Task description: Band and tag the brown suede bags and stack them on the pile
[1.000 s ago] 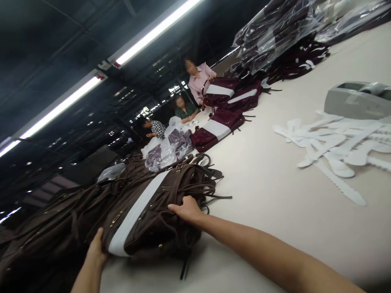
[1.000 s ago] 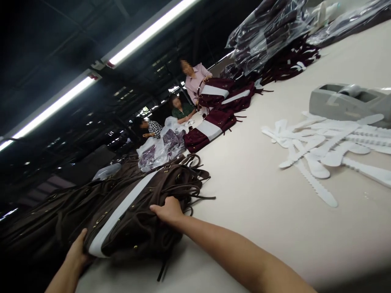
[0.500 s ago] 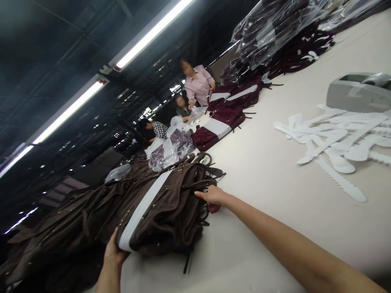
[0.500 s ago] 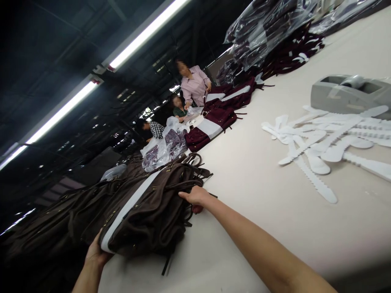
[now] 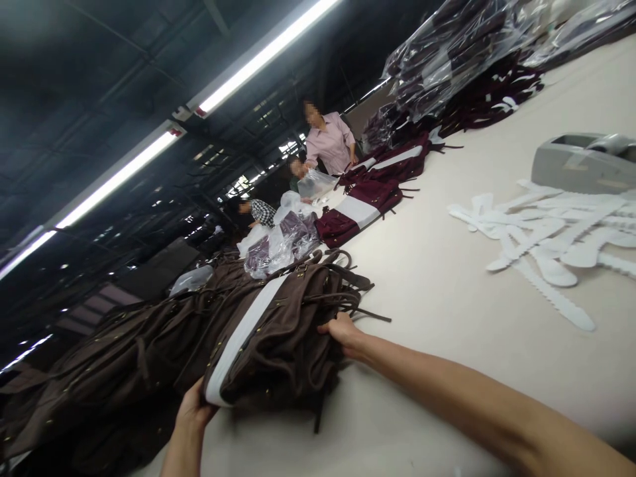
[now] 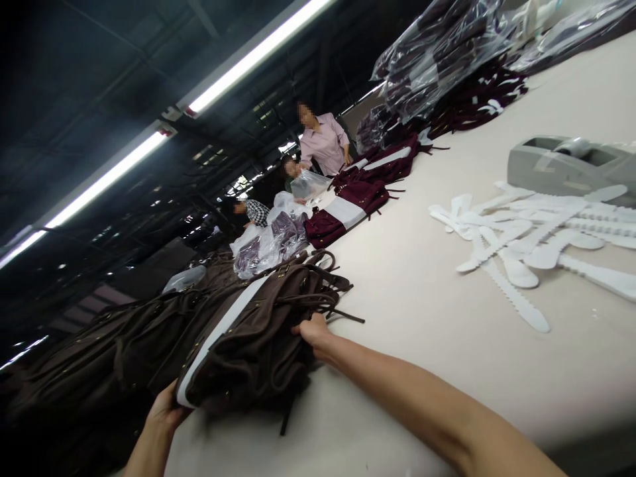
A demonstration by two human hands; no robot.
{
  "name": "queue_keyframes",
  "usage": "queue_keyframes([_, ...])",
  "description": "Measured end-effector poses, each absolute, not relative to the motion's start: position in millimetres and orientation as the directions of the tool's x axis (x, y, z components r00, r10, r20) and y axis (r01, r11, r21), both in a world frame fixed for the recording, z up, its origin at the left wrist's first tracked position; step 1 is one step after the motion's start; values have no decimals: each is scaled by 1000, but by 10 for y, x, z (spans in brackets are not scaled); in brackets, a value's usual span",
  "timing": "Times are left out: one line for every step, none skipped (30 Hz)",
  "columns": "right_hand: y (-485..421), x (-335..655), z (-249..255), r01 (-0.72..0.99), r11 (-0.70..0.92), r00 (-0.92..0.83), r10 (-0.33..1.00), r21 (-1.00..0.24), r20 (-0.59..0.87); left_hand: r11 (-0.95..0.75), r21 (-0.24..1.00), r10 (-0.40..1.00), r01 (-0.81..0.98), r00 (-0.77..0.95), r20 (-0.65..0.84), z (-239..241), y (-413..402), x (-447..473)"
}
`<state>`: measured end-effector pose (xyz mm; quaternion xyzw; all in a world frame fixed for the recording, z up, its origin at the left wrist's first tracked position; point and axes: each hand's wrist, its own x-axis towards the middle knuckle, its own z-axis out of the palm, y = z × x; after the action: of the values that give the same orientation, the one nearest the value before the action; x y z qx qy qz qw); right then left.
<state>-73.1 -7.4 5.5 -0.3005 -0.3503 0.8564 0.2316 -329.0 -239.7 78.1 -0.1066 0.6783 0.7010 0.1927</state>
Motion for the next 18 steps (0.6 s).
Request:
queue_keyframes([-12, -657, 98, -196, -641, -720, 608, -742, -335, -5, 906, 129, -422, -899, -418, 802, -2384, -3244])
queue_keyframes([60, -570, 142, -206, -633, -728, 609, -746, -316, -5, 903, 134, -431, -895, -426, 821, -2373, -3185])
queue_keyframes([142, -470, 184, -215, -624, -733, 612, -751, -298, -5, 898, 140, -441, -889, -436, 833, -2365, -3111])
queue_keyframes([231, -355, 223, -225, -614, -733, 618, -756, -283, -4, 891, 146, -454, -882, -448, 835, -2361, -3021])
queue_keyframes([323, -228, 255, -230, -596, -728, 630, -769, -270, -2, 884, 153, -467, -874, -461, 822, -2363, -2914])
queue_keyframes([414, -88, 281, -227, -569, -720, 645, -790, -258, -4, 877, 159, -480, -866, -474, 796, -2373, -2795])
queue_keyframes([500, 62, 298, -216, -532, -710, 661, -818, -242, -8, 873, 163, -488, -862, -480, 755, -2391, -2667])
queue_keyframes([577, 218, 305, -199, -485, -704, 675, -851, -221, -11, 875, 168, -484, -863, -476, 707, -2419, -2537])
queue_keyframes([641, 375, 300, -175, -432, -704, 683, -885, -194, -10, 883, 174, -469, -870, -460, 658, -2453, -2413])
queue_keyframes([692, 528, 281, -144, -376, -713, 681, -916, -167, 3, 899, 185, -437, -884, -430, 618, -2491, -2301])
queue_keyframes([731, 669, 250, -112, -327, -729, 669, -938, -146, 33, 921, 197, -387, -901, -386, 597, -2527, -2208])
queue_keyframes([764, 795, 206, -82, -292, -747, 651, -953, -135, 83, 944, 200, -320, -923, -330, 605, -2557, -2139])
queue_keyframes([793, 901, 153, -56, -269, -757, 639, -962, -134, 154, 961, 175, -229, -951, -255, 646, -2576, -2094])
queue_keyframes([824, 984, 94, -35, -253, -754, 641, -967, -141, 252, 961, 120, -116, -981, -150, 724, -2581, -2073])
queue_keyframes([860, 1044, 34, -13, -232, -737, 659, -973, -148, 371, 929, 50, 7, -999, -13, 834, -2572, -2072])
queue_keyframes([899, 1083, -22, 20, -186, -707, 692, -982, -146, 497, 858, -1, 128, -989, 148, 967, -2549, -2087])
queue_keyframes([939, 1104, -69, 67, -110, -668, 733, -992, -127, 606, 761, -12, 233, -954, 301, 1109, -2513, -2110])
queue_keyframes([977, 1112, -105, 127, -9, -632, 770, -992, -88, 677, 657, 26, 331, -903, 428, 1244, -2464, -2136])
